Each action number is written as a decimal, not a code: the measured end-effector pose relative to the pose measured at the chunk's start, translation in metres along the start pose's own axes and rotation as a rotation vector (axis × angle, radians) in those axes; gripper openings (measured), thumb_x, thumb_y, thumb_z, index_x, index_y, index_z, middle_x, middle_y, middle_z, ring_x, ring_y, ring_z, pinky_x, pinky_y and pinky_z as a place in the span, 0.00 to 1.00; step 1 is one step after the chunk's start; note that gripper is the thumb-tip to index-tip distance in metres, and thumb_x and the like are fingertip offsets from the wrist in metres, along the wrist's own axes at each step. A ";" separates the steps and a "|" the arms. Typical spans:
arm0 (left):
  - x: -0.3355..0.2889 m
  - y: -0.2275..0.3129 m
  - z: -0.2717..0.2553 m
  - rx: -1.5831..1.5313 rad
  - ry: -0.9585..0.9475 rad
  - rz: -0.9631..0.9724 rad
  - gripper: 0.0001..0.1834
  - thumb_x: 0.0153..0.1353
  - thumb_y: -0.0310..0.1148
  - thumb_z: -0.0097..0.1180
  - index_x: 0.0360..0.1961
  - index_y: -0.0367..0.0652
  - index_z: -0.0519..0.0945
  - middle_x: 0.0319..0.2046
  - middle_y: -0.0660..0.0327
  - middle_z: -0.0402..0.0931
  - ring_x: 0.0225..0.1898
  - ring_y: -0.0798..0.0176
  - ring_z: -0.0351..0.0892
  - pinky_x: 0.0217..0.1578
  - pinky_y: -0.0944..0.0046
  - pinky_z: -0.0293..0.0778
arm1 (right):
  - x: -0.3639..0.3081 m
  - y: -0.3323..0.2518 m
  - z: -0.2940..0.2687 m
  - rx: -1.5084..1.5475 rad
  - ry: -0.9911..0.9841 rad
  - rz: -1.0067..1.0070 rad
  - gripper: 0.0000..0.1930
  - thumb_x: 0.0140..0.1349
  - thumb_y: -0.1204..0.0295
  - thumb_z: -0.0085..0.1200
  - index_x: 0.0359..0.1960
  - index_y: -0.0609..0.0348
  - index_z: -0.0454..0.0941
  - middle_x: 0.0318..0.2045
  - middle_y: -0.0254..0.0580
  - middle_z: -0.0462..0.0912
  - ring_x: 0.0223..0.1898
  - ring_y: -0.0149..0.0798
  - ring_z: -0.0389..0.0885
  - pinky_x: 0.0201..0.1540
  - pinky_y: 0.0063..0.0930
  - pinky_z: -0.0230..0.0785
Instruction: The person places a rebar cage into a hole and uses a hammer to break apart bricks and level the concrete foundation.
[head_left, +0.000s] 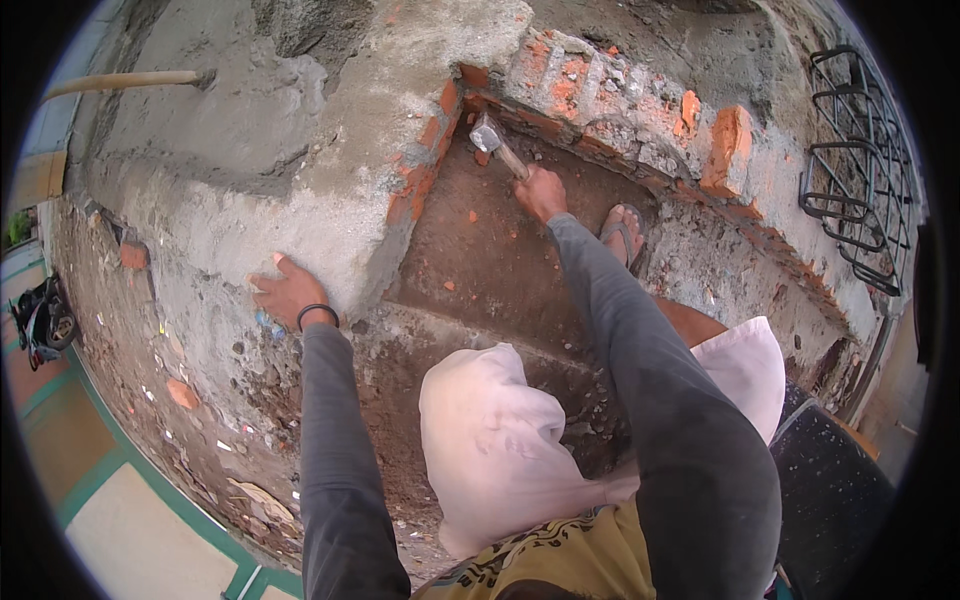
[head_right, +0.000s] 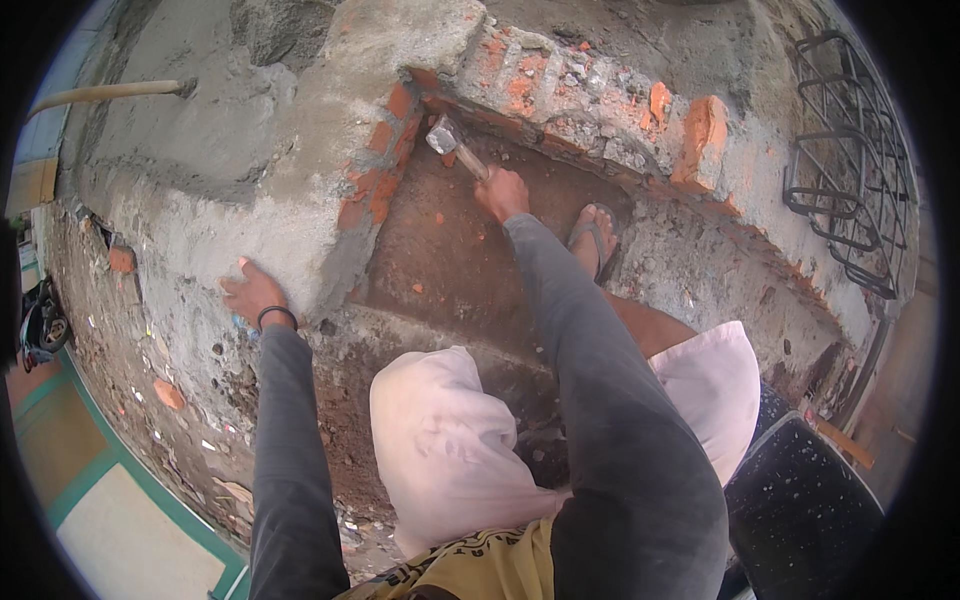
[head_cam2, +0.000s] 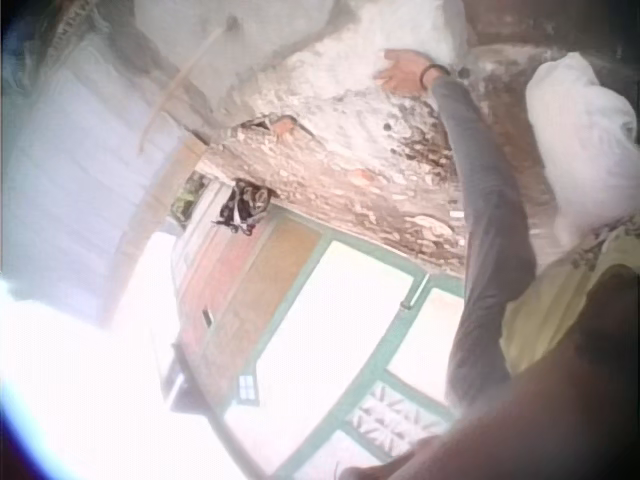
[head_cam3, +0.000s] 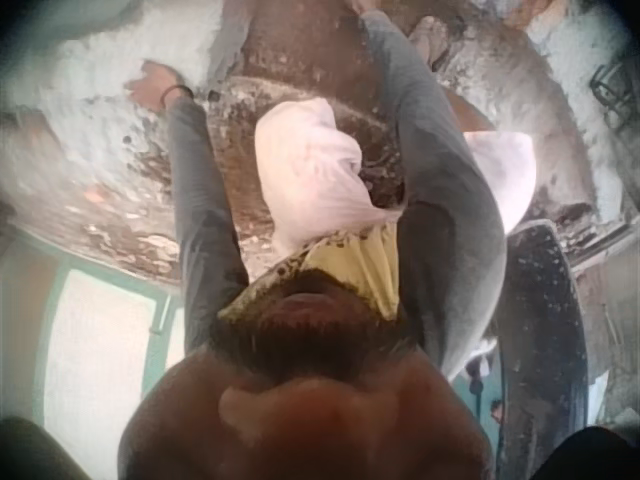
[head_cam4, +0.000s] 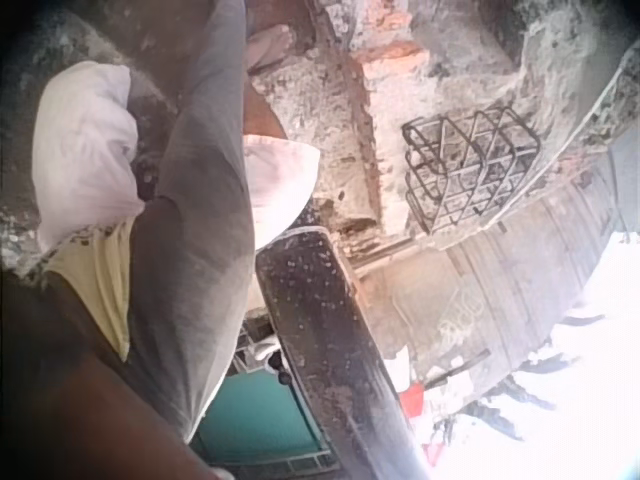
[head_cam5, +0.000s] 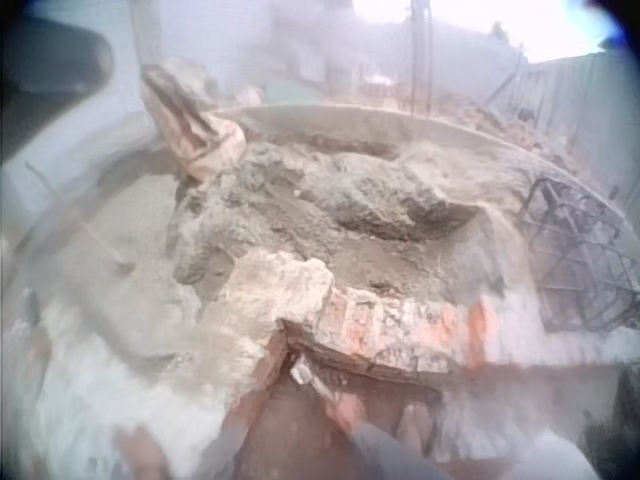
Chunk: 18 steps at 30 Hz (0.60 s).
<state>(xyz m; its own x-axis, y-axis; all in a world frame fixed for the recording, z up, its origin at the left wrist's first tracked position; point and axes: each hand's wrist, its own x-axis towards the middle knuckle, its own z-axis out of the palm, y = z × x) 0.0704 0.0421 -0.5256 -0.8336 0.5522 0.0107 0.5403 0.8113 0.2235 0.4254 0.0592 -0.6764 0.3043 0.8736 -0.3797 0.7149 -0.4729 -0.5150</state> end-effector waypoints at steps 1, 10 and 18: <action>0.000 0.006 -0.003 -0.018 0.011 -0.039 0.41 0.65 0.59 0.32 0.68 0.39 0.48 0.65 0.37 0.46 0.64 0.38 0.55 0.57 0.43 0.61 | -0.012 -0.005 -0.003 0.042 0.015 -0.004 0.13 0.54 0.65 0.57 0.37 0.59 0.78 0.30 0.49 0.82 0.36 0.51 0.82 0.41 0.42 0.74; -0.006 -0.002 -0.008 -0.096 -0.016 -0.014 0.40 0.65 0.58 0.35 0.69 0.40 0.47 0.66 0.37 0.42 0.66 0.37 0.51 0.60 0.46 0.59 | -0.114 -0.053 -0.038 0.475 0.047 -0.023 0.13 0.57 0.64 0.57 0.31 0.65 0.78 0.18 0.41 0.77 0.23 0.28 0.75 0.28 0.27 0.66; -0.021 0.009 0.007 -0.081 -0.038 0.059 0.40 0.65 0.57 0.35 0.68 0.39 0.47 0.66 0.35 0.42 0.66 0.37 0.50 0.60 0.45 0.59 | 0.014 -0.003 0.024 0.143 0.327 -0.110 0.19 0.55 0.60 0.56 0.23 0.68 0.74 0.16 0.43 0.74 0.23 0.38 0.74 0.30 0.39 0.66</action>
<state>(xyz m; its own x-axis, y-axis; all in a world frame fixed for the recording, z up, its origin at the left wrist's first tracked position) 0.0942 0.0393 -0.5303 -0.7949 0.6066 -0.0108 0.5759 0.7600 0.3014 0.4129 0.0706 -0.6985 0.4321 0.8997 -0.0621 0.6666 -0.3649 -0.6500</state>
